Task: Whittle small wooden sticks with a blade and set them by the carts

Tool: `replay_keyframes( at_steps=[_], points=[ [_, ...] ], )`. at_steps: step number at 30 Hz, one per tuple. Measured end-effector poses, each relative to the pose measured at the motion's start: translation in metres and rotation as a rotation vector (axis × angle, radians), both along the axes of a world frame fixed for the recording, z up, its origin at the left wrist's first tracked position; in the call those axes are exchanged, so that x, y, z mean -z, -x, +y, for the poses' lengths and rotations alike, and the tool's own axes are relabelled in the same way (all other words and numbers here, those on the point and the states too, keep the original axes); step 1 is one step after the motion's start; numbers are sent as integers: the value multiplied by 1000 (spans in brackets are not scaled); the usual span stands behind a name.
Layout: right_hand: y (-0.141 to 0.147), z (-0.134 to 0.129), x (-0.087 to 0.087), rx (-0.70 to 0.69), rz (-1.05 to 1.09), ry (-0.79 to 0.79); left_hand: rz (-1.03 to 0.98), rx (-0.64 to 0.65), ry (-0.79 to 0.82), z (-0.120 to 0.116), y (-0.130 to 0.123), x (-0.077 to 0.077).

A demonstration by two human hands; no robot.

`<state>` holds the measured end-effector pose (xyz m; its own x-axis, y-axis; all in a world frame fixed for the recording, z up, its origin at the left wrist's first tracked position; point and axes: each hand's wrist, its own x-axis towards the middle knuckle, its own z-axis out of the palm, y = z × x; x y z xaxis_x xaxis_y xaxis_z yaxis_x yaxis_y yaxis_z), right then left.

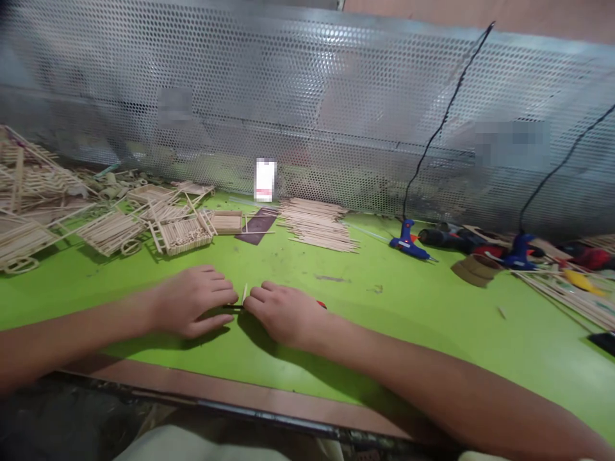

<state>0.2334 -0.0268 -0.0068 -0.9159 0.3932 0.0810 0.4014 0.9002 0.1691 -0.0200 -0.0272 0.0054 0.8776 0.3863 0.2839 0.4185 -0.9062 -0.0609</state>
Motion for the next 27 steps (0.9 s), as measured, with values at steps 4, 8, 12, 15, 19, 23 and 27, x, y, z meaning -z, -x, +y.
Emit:
replay_keyframes(
  at_steps=[4, 8, 12, 15, 19, 23, 27],
  points=[
    [-21, 3, -5, 60, 85, 42, -49, -25, 82, 8, -13, -11],
    [-32, 0, -5, 94, 110, 71, -150, -25, 231, 12, -30, 1],
    [-24, -3, 1, 73, 79, 44, -180, -68, 309, 10, -39, 17],
    [-17, -4, 2, 59, 57, 16, -155, -75, 305, 10, -38, 19],
    [-16, -4, 1, 53, 67, -2, -145, -82, 304, 13, -33, 19],
    [-18, -5, 0, 45, 74, 0, -168, -100, 304, 12, -31, 23],
    [-20, -5, 1, 41, 85, 14, -170, -112, 312, 11, -31, 24]
  ],
)
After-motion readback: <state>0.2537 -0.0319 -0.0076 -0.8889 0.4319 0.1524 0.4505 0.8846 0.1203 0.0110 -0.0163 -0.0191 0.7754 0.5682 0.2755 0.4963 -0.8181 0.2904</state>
